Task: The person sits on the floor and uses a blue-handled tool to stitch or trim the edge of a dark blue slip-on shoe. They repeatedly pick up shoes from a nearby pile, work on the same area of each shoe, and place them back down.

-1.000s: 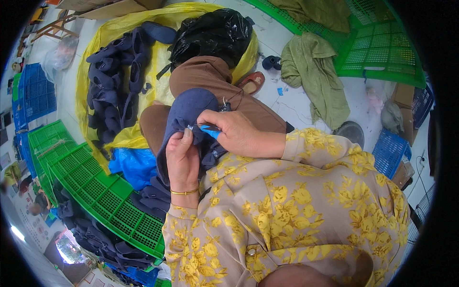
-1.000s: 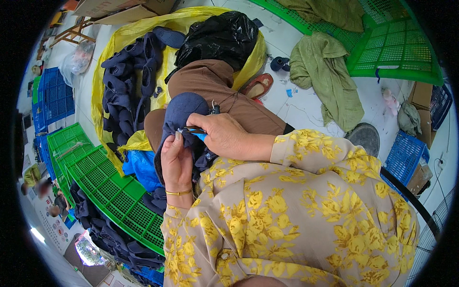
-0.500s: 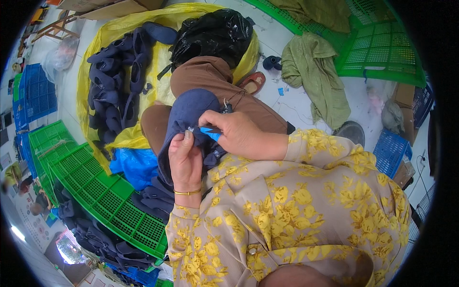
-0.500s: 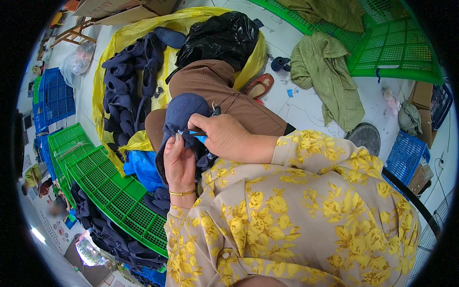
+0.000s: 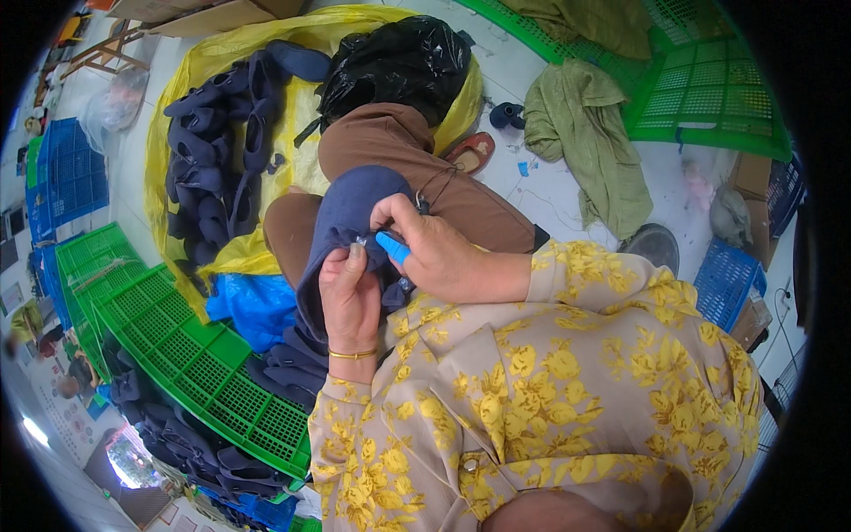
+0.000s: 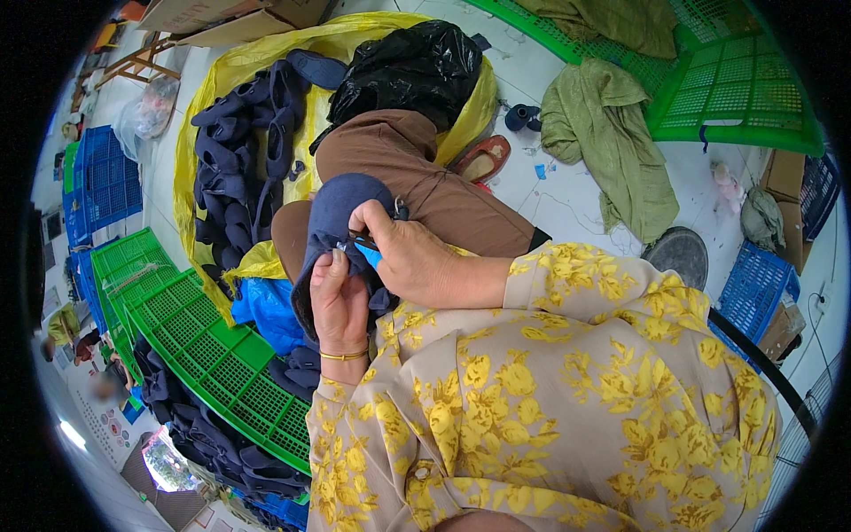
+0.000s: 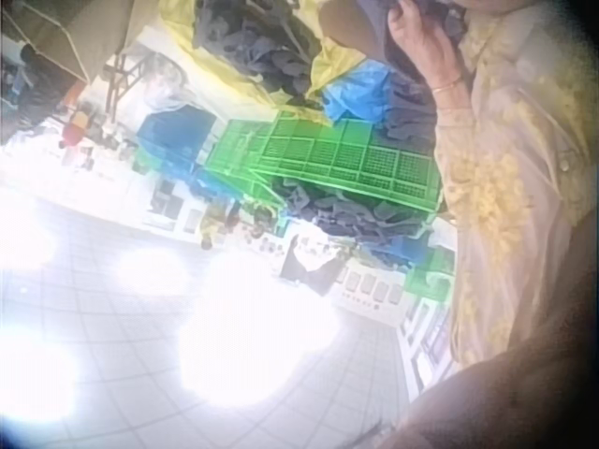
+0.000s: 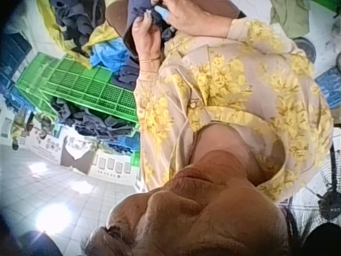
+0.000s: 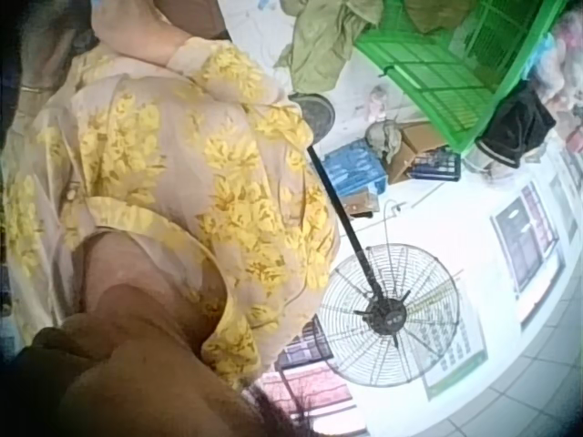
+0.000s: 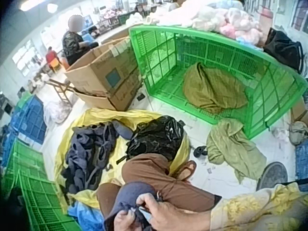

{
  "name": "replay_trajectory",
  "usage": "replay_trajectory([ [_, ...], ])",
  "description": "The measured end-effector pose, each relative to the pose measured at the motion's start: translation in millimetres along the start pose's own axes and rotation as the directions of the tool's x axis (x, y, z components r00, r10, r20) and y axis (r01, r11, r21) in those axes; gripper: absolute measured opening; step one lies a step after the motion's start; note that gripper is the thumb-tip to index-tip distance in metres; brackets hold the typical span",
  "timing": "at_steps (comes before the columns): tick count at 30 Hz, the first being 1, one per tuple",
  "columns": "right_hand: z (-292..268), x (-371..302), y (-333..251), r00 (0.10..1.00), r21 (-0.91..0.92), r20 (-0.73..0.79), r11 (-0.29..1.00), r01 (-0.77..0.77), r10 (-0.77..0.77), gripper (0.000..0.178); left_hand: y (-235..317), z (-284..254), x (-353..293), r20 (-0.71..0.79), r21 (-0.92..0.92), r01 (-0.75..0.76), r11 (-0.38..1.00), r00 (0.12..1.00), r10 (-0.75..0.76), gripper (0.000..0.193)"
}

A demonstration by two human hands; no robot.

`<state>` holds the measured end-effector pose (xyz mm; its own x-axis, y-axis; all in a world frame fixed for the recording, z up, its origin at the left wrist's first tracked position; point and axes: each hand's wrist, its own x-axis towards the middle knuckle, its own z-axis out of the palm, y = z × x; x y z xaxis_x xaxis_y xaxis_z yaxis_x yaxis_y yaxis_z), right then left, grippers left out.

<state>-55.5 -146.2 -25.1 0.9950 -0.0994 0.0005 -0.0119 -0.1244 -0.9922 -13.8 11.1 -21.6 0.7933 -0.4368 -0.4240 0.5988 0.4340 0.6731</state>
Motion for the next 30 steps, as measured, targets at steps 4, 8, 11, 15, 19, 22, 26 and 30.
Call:
replay_trajectory([
  [4,-6,6,-14,0.998,0.012,0.034,0.999,-0.048,0.047,0.028,-3,0,-1,-0.055,0.049,0.015,0.999,0.998,-0.013,0.024],
  [8,-3,13,-9,0.998,-0.062,-0.01,0.996,0.057,-0.058,0.028,-7,2,-1,-0.087,0.147,-0.002,0.989,0.996,0.015,0.022],
  [11,-16,23,-17,0.98,-0.153,0.151,0.983,-0.105,0.128,0.026,-6,13,-5,-0.144,0.312,0.006,0.95,0.989,0.041,0.019],
  [15,-22,24,-22,0.988,-0.383,0.131,0.923,-0.024,0.08,0.022,-6,29,-10,-0.142,0.517,-0.048,0.855,0.98,0.141,0.014],
  [19,-12,30,-27,0.956,-0.266,-0.177,0.946,0.184,-0.235,0.017,-12,29,-13,-0.142,0.669,-0.058,0.741,0.969,0.204,0.013],
  [22,-37,61,-41,0.951,0.359,-0.302,0.918,0.17,-0.058,0.01,-6,30,-19,-0.177,0.72,-0.04,0.693,0.955,0.239,0.013],
  [26,-94,66,-66,0.991,0.893,0.06,0.438,-0.105,0.115,0.013,29,34,-25,-0.225,0.614,-0.038,0.789,0.949,0.221,0.013],
  [30,-211,73,-103,0.921,0.832,-0.336,0.521,0.193,0.195,0.012,63,17,-34,-0.278,0.593,0.017,0.805,0.943,0.184,0.012],
])
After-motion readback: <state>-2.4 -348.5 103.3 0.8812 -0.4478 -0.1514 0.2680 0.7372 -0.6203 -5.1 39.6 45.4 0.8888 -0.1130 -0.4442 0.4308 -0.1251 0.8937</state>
